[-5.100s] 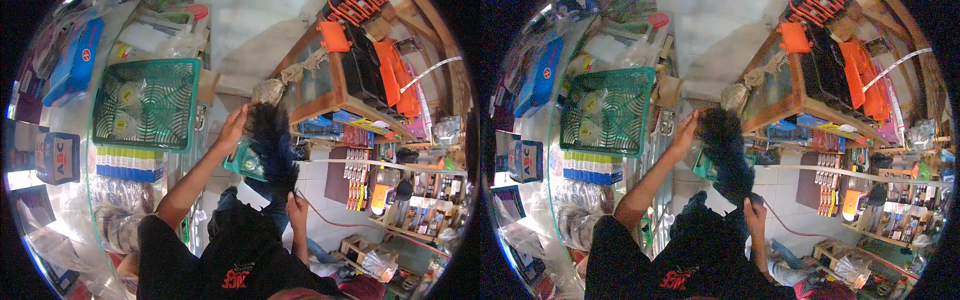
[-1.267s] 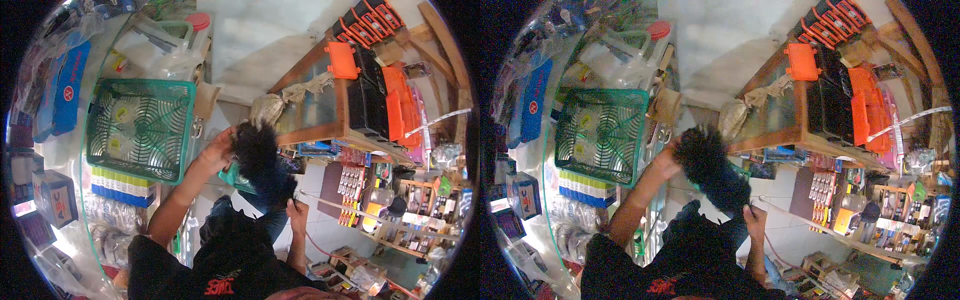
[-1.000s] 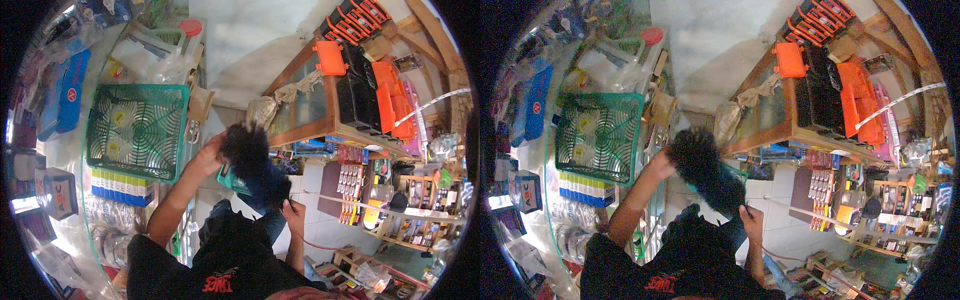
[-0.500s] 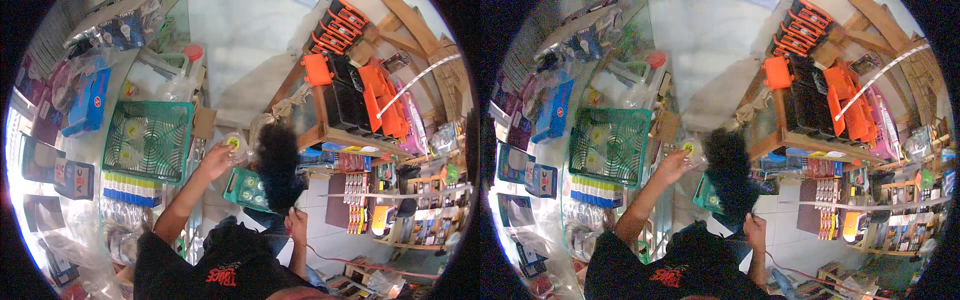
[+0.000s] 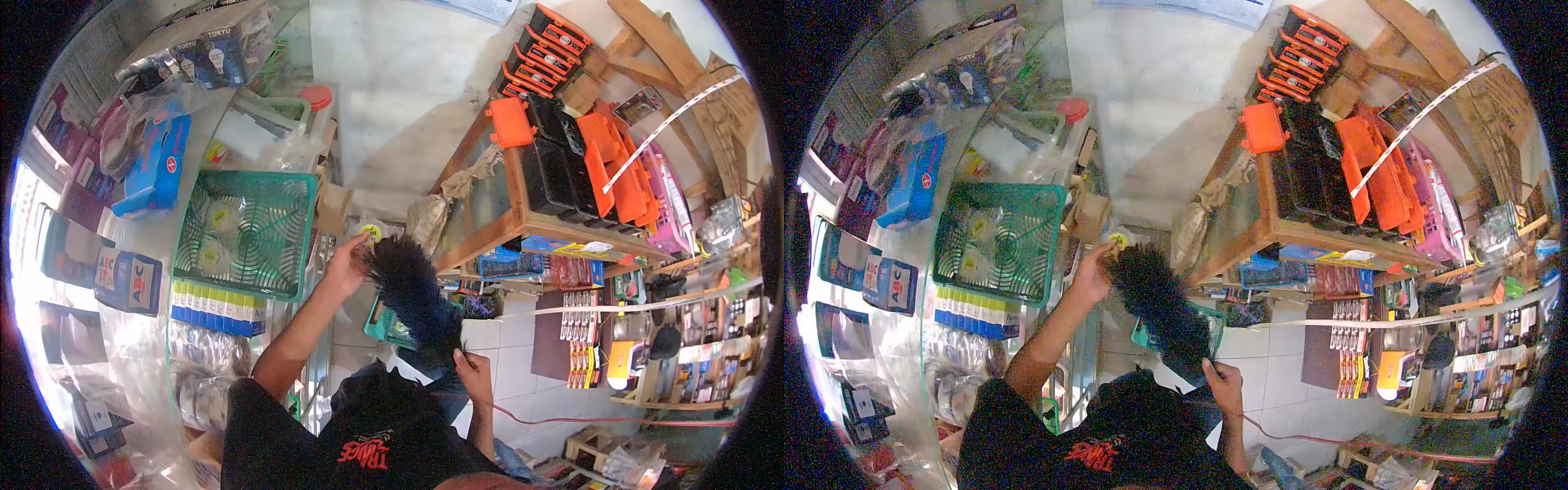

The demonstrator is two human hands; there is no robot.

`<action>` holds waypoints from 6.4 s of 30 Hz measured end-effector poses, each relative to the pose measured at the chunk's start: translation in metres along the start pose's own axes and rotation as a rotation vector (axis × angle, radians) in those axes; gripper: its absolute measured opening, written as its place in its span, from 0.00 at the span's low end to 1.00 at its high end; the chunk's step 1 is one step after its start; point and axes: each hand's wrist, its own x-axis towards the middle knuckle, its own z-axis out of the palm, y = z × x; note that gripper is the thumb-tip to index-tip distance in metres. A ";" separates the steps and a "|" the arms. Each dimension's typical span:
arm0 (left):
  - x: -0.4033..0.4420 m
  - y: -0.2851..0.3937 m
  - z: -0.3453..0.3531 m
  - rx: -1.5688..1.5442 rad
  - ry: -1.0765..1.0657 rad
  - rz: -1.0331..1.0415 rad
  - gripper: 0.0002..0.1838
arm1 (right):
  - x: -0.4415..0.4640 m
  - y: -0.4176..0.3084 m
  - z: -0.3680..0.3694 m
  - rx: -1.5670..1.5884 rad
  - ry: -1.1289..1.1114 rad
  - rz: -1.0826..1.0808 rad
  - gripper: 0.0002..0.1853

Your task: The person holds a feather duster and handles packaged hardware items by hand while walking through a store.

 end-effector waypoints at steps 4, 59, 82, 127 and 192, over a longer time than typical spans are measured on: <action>0.008 0.002 -0.014 0.055 -0.019 -0.095 0.12 | 0.000 -0.021 -0.001 0.041 -0.017 0.002 0.26; -0.034 -0.016 0.027 0.327 -0.312 0.108 0.28 | -0.039 0.012 -0.048 -0.018 0.046 0.015 0.24; -0.011 -0.022 0.012 0.187 -0.220 0.116 0.14 | -0.015 0.007 -0.031 0.083 0.109 0.041 0.24; -0.013 -0.003 0.015 0.224 -0.326 0.047 0.24 | 0.016 -0.013 -0.030 0.341 0.134 0.073 0.23; -0.027 0.011 -0.006 0.513 -0.483 -0.291 0.19 | 0.053 0.039 -0.038 -0.174 -0.114 -0.150 0.25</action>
